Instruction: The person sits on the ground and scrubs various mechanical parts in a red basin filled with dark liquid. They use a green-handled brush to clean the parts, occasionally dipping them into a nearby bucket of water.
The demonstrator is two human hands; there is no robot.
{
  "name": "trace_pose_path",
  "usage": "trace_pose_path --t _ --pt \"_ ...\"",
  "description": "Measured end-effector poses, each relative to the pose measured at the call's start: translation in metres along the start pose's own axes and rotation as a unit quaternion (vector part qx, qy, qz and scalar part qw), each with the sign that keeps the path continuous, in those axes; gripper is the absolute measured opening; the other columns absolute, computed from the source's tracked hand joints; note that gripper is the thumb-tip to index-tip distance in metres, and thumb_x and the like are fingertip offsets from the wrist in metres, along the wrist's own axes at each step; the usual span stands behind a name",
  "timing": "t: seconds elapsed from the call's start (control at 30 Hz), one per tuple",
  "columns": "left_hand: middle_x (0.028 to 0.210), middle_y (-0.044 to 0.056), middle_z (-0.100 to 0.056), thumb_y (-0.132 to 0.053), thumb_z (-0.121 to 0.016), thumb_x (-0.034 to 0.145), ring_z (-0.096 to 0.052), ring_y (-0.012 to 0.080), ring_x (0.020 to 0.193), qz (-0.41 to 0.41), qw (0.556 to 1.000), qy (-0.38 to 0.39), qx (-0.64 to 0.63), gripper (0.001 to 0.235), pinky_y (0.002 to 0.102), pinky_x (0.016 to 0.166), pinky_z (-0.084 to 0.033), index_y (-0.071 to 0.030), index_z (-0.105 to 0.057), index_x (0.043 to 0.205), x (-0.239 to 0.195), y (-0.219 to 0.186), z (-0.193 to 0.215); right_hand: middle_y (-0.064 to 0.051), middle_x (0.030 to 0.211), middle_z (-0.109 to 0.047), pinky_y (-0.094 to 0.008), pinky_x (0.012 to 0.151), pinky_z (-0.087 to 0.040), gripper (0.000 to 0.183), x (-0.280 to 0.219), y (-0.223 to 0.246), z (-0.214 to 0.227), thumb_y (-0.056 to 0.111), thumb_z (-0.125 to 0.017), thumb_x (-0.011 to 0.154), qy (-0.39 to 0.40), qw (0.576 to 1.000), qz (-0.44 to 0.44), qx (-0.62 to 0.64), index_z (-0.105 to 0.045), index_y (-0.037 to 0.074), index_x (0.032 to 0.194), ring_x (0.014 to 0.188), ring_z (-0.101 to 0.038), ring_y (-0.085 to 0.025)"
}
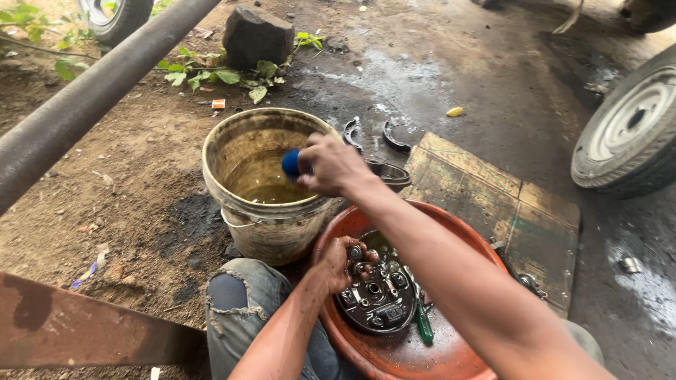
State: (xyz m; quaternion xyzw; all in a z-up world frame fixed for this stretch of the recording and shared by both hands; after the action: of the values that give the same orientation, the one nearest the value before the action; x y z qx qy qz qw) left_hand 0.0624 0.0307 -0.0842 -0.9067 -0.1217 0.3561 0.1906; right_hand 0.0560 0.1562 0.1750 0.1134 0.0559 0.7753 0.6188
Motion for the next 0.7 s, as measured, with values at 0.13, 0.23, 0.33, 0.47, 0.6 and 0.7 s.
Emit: trace_pose_path --t 0.13,0.23,0.33,0.47,0.6,0.7 --pt "0.083 0.022 -0.07 -0.031 -0.044 0.101 -0.068 0.0302 0.068 0.017 0.993 -0.008 -0.118 0.03 0.037 0.059 -0.061 -0.008 -0.053 0.084 -0.007 -0.002 0.001 -0.011 0.107 -0.077 -0.039 0.089 -0.059 0.04 0.024 -0.017 -0.047 0.034 -0.09 0.073 0.22 0.97 -0.105 -0.022 -0.081 0.012 0.104 0.101 -0.073 -0.026" --pt "0.084 0.022 -0.07 -0.029 -0.046 0.099 -0.071 0.0322 0.072 0.011 0.991 -0.02 -0.132 0.027 0.041 0.064 -0.064 -0.008 -0.053 0.083 -0.013 -0.007 0.001 -0.012 0.102 -0.076 -0.04 0.086 -0.059 0.041 0.035 -0.024 -0.07 0.033 -0.09 0.07 0.244 0.963 -0.099 -0.061 -0.078 0.01 0.101 0.099 -0.074 -0.028" --pt "0.084 0.021 -0.07 -0.025 -0.046 0.098 -0.07 0.0308 0.073 0.003 0.99 -0.018 -0.139 0.023 0.041 0.064 -0.065 -0.008 -0.052 0.082 -0.013 -0.012 0.0 -0.01 0.103 -0.077 -0.042 0.083 -0.06 0.027 0.043 -0.025 -0.089 0.026 -0.082 0.073 0.216 0.969 -0.03 -0.114 -0.08 0.016 0.097 0.1 -0.073 -0.028" --pt "0.082 0.02 -0.07 -0.024 -0.047 0.093 -0.067 0.0265 0.065 -0.009 0.99 0.012 -0.143 0.02 0.036 0.054 -0.059 -0.008 -0.055 0.082 -0.008 -0.012 0.003 -0.008 0.107 -0.077 -0.042 0.083 -0.061 0.029 0.049 -0.029 -0.116 0.025 -0.08 0.073 0.293 0.943 0.01 -0.156 -0.078 0.017 0.101 0.104 -0.072 -0.026" --pt "0.089 0.016 -0.064 -0.009 -0.047 0.089 -0.065 0.0241 0.071 -0.086 0.994 0.037 -0.047 0.014 0.035 0.055 -0.056 -0.006 -0.049 0.103 0.0 -0.019 0.003 -0.007 0.109 -0.076 -0.041 0.085 -0.059 0.03 0.054 -0.031 -0.13 0.024 -0.08 0.073 0.337 0.931 0.018 -0.14 -0.078 0.017 0.103 0.106 -0.071 -0.025" --pt "0.105 0.021 -0.069 0.006 -0.05 0.089 -0.066 0.023 0.085 -0.097 0.99 -0.002 0.097 0.04 0.03 0.069 -0.058 -0.004 -0.039 0.126 -0.001 -0.015 -0.003 -0.007 0.108 -0.077 -0.042 0.084 -0.058 0.029 0.055 -0.038 -0.143 0.022 -0.077 0.075 0.374 0.92 0.011 -0.118 -0.078 0.016 0.103 0.102 -0.073 -0.026"
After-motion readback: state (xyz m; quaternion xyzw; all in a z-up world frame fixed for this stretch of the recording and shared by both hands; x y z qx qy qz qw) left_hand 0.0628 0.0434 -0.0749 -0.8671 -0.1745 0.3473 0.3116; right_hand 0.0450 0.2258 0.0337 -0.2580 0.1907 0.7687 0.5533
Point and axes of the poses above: each hand's wrist, its own x-axis towards the middle knuckle, its own z-axis out of the back of the hand, y = z × x, the point moved 8 cm from there along x, towards the middle knuckle
